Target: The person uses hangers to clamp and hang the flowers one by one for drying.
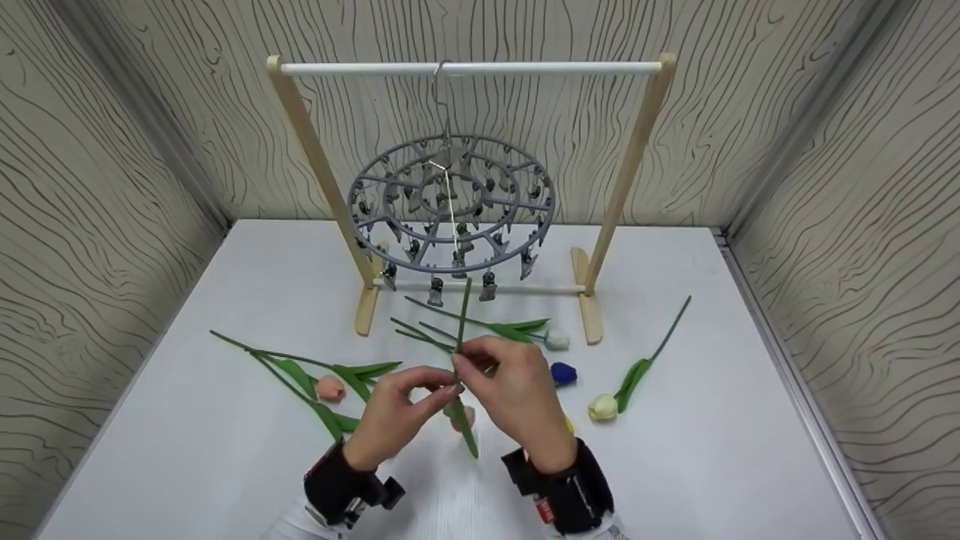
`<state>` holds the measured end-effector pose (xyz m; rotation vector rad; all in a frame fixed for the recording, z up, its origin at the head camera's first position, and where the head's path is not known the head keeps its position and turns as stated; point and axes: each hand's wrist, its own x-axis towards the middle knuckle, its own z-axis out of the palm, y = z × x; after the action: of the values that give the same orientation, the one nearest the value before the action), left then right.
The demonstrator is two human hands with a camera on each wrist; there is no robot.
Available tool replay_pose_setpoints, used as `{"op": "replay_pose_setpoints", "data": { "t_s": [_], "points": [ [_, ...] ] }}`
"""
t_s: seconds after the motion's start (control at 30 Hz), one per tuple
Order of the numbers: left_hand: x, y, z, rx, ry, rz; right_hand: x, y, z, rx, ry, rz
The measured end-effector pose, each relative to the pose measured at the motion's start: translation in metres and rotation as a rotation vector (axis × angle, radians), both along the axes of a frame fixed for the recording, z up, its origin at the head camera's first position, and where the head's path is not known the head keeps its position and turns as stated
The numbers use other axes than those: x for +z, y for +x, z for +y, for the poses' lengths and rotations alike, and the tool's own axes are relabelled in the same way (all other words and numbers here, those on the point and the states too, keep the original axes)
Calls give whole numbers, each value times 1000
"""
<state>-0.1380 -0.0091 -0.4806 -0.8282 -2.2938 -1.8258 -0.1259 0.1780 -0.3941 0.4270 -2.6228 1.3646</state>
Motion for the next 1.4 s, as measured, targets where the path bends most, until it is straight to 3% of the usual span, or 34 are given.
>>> {"op": "replay_pose_setpoints", "data": {
  "t_s": [0.37, 0.63, 0.73, 0.9, 1.03, 1.2, 1.4],
  "points": [
    [-5, -3, -3, -106, 53, -2, 15, -5, 2, 73, 5, 96],
    [-2, -3, -6, -51, 77, -38, 23, -12, 6, 95, -22, 120],
    [-2, -3, -8, -10, 93, -73, 21, -23, 13, 49, -5, 124],
    [-2, -1, -11, 33, 165, -198, 9, -55, 23, -47, 96, 114],
    [-2, -3, -12, 59, 171, -177, -2, -77, 21, -9, 115, 12],
    [-1, -8, -14, 82, 158, -139, -6, -92, 13, 22, 121, -89],
    [4, -10, -17, 93, 176, -185, -8, -104, 4, 38, 134, -82]
  ]
}}
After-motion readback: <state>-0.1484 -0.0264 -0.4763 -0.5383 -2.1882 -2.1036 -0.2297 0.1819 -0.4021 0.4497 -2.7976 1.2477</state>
